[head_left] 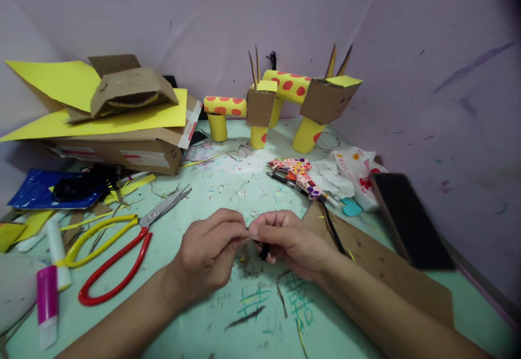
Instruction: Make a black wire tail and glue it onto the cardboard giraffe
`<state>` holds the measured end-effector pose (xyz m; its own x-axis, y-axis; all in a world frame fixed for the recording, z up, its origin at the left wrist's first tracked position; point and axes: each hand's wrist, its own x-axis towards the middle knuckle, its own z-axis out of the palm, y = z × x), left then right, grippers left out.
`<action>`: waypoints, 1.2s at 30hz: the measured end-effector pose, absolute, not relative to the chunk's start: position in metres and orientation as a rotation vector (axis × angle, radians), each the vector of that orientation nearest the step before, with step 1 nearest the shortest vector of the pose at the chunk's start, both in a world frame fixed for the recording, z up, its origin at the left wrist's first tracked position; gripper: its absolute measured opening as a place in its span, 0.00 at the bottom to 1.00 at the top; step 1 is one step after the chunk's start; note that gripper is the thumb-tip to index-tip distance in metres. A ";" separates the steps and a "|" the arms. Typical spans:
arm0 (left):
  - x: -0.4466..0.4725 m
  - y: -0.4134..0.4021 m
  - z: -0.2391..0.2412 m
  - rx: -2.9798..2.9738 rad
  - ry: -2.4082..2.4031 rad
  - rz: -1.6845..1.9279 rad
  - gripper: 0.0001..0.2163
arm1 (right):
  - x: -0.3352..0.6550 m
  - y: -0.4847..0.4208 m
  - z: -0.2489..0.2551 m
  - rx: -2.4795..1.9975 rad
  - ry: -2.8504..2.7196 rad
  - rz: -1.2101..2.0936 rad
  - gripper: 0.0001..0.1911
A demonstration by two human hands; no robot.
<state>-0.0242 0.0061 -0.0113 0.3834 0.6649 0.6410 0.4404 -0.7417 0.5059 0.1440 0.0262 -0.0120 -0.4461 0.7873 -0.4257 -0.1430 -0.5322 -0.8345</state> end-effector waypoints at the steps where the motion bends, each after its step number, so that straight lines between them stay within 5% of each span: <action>1: -0.024 0.006 -0.011 2.359 0.992 1.269 0.08 | 0.144 0.026 -0.012 -1.147 -1.046 1.976 0.10; 17: -0.006 -0.004 -0.009 1.256 1.312 1.139 0.05 | 0.139 0.016 -0.013 -1.042 -1.387 1.487 0.05; 36: -0.007 -0.008 -0.011 1.962 1.604 1.087 0.07 | 0.134 0.008 -0.020 -1.142 -1.535 1.300 0.09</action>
